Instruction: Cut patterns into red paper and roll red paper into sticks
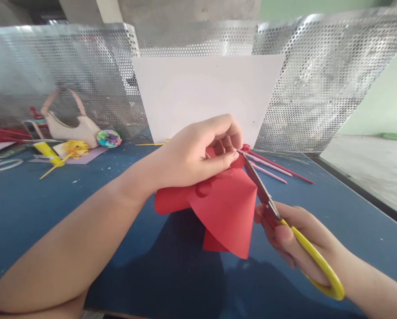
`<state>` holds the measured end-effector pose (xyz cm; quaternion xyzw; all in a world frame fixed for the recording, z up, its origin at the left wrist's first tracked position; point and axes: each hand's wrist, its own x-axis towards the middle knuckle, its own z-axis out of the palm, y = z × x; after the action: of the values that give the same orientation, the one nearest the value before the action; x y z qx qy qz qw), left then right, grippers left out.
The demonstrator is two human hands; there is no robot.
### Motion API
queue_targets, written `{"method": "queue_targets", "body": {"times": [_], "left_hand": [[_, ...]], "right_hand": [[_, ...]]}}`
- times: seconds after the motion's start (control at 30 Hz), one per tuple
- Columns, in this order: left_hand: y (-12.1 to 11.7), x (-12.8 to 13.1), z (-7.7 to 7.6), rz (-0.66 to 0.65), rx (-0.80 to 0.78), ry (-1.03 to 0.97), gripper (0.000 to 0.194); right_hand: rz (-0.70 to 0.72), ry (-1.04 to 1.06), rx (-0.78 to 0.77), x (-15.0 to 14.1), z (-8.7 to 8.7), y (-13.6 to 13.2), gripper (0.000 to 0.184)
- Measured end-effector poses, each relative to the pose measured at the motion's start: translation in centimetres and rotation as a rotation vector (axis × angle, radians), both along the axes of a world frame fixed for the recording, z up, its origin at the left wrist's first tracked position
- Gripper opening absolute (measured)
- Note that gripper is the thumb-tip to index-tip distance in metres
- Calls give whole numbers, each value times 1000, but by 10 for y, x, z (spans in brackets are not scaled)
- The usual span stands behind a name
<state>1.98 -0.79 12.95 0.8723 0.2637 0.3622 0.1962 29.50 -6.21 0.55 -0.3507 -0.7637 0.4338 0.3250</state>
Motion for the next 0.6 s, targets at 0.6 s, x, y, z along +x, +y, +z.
{"method": "queue_targets", "body": {"times": [0.6], "left_hand": [[0,2,-2,19,34,4,3]], "right_hand": [[-23,29,-39,-3,-1,-2,52]]}}
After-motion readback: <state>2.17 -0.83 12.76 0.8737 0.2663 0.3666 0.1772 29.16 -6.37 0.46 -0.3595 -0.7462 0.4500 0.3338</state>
